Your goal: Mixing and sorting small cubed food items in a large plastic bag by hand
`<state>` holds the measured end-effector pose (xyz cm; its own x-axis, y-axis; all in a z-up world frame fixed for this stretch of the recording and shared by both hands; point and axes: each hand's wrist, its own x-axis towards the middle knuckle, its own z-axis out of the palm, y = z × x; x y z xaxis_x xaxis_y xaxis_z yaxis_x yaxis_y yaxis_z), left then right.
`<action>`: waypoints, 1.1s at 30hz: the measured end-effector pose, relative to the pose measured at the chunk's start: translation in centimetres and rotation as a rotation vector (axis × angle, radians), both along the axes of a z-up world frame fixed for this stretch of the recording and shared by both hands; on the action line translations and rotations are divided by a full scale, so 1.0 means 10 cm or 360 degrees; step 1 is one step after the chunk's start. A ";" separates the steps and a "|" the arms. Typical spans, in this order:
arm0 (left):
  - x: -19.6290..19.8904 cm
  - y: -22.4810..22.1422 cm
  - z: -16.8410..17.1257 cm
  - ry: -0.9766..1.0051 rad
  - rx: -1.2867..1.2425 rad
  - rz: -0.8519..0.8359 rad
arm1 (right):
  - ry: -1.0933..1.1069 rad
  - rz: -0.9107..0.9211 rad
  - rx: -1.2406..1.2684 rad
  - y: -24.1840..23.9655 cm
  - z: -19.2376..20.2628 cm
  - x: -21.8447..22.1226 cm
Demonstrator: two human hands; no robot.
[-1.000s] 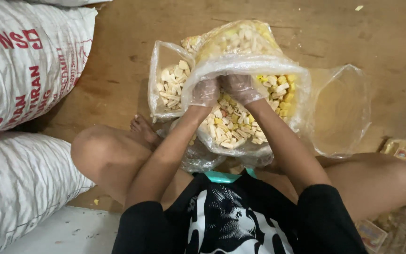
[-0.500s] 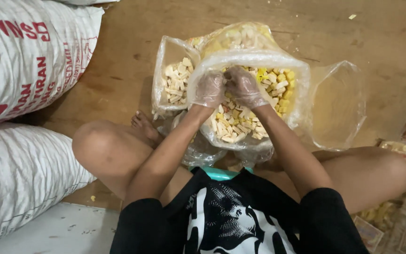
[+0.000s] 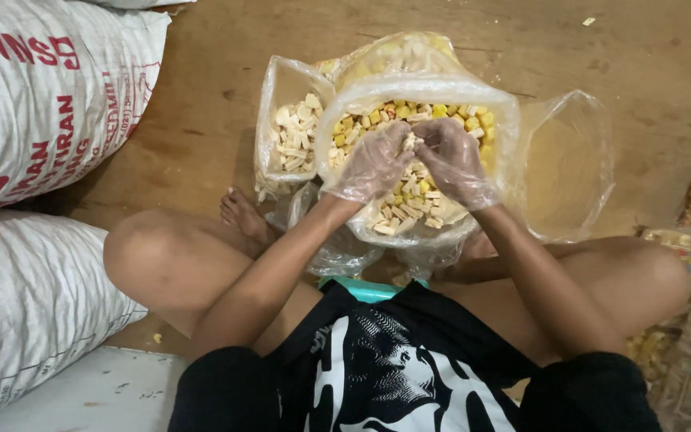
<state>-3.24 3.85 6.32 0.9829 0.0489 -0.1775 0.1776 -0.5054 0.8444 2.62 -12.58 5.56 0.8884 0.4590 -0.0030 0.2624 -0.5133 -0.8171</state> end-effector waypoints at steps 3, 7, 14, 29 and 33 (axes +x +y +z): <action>-0.06 0.07 0.21 -0.0070 -0.0158 -0.0031 | 0.0301 -0.0129 0.0415 0.05 0.23 -0.09; -0.13 0.13 0.66 -0.0044 -0.0218 -0.0018 | 0.0339 -0.0214 0.0714 0.09 0.37 -0.15; -0.10 0.27 0.79 -0.0114 -0.0497 0.0140 | 0.0475 -0.0269 0.0891 0.30 0.68 -0.20; -0.23 1.38 0.81 -0.0443 -0.0015 0.0331 | 0.0440 0.0300 0.0888 1.45 1.04 -0.03; -0.19 1.47 1.00 -0.0387 0.0117 0.0595 | 0.0627 0.0213 0.0888 1.66 1.07 -0.03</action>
<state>-5.16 18.59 16.33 0.9080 0.4125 0.0738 0.1601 -0.5044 0.8485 2.34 3.97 16.29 0.8053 0.5912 -0.0452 -0.0759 0.0272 -0.9967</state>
